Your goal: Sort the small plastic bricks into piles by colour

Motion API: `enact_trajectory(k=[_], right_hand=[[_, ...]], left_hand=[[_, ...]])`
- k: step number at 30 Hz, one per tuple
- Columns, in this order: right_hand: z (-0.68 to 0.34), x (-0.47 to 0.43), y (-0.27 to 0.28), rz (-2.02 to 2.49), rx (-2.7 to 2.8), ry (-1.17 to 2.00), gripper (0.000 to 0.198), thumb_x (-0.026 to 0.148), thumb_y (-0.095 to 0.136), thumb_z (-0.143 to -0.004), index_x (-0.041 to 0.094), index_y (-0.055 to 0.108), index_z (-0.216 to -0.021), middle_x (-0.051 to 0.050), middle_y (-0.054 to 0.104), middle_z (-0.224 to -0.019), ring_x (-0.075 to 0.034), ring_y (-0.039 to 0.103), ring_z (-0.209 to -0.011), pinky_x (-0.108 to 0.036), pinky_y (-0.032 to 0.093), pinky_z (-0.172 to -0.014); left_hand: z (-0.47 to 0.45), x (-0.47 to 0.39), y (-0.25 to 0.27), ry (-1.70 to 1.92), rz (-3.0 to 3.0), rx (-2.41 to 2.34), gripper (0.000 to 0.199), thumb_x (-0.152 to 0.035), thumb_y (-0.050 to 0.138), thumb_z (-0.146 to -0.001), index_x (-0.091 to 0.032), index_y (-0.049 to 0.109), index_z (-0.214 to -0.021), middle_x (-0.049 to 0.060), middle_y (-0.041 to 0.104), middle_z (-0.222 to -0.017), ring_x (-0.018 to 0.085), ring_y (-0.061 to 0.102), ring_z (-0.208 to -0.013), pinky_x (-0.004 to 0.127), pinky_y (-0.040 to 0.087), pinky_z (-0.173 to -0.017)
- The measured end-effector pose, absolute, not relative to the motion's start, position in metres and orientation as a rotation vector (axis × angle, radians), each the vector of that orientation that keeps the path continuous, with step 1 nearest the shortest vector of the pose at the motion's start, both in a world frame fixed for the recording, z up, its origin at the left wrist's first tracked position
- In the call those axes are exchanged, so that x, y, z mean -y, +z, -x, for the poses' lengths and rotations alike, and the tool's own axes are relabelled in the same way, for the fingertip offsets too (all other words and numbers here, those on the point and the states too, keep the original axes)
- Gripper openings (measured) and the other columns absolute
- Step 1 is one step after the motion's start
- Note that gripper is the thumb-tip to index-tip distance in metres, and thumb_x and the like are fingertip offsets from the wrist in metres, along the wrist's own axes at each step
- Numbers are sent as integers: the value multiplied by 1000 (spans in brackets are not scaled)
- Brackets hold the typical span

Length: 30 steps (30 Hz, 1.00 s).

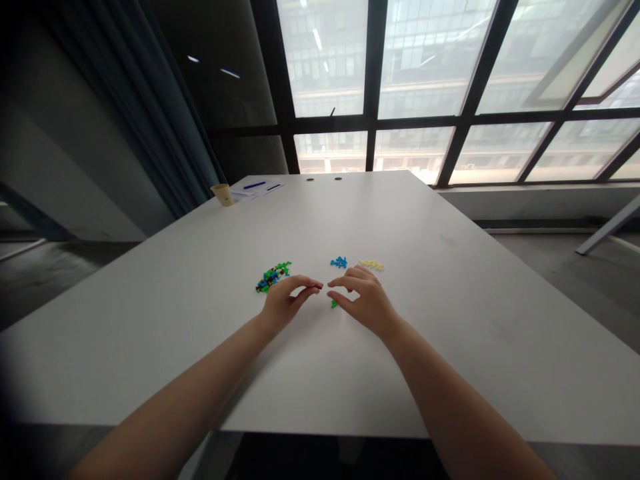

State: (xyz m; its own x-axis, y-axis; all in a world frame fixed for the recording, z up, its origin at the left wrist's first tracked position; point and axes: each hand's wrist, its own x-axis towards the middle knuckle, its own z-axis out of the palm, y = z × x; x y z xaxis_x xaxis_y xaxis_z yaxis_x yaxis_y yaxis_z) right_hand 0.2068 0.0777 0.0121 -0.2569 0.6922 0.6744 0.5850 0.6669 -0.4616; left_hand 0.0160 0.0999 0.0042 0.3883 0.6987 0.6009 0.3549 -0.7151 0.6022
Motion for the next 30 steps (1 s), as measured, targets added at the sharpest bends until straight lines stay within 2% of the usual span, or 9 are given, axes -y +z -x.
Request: enact_trajectory(k=[10, 22, 27, 30], right_hand=[[-201, -73, 15, 904, 1954, 117, 10, 29, 61, -74, 23, 66, -80, 1, 51, -60, -12, 48, -60, -29, 41, -65], [-197, -73, 13, 927, 1966, 118, 7, 22, 56, -76, 22, 63, -75, 1, 50, -60, -12, 48, -61, -28, 40, -64], [-222, -83, 17, 1146, 1954, 47, 10, 21, 53, -75, 20, 62, -71, 1, 51, -60, -12, 47, -61, -26, 39, -67], [-253, -95, 13, 1506, 1844, -53, 10, 23, 54, -71, 19, 63, -69, 0, 51, -60, -13, 47, -62, -26, 37, -64]], left_hand=[[-16, -100, 5, 1323, -2376, -917, 13, -33, 57, -77, -22, 63, -80, 1, 69, -76, 13, 63, -71, 26, 46, -72], [-21, -97, 2, 1190, -2274, -959, 16, -36, 56, -77, -21, 61, -81, 1, 68, -78, 13, 62, -74, 25, 47, -74], [-15, -104, 5, 1076, -2355, -986, 23, -34, 53, -79, -22, 55, -99, 4, 64, -96, 15, 58, -89, 28, 45, -81], [-4, -116, 7, 1045, -2349, -1196, 22, -32, 51, -80, -20, 54, -98, 5, 61, -98, 15, 57, -87, 30, 45, -81]])
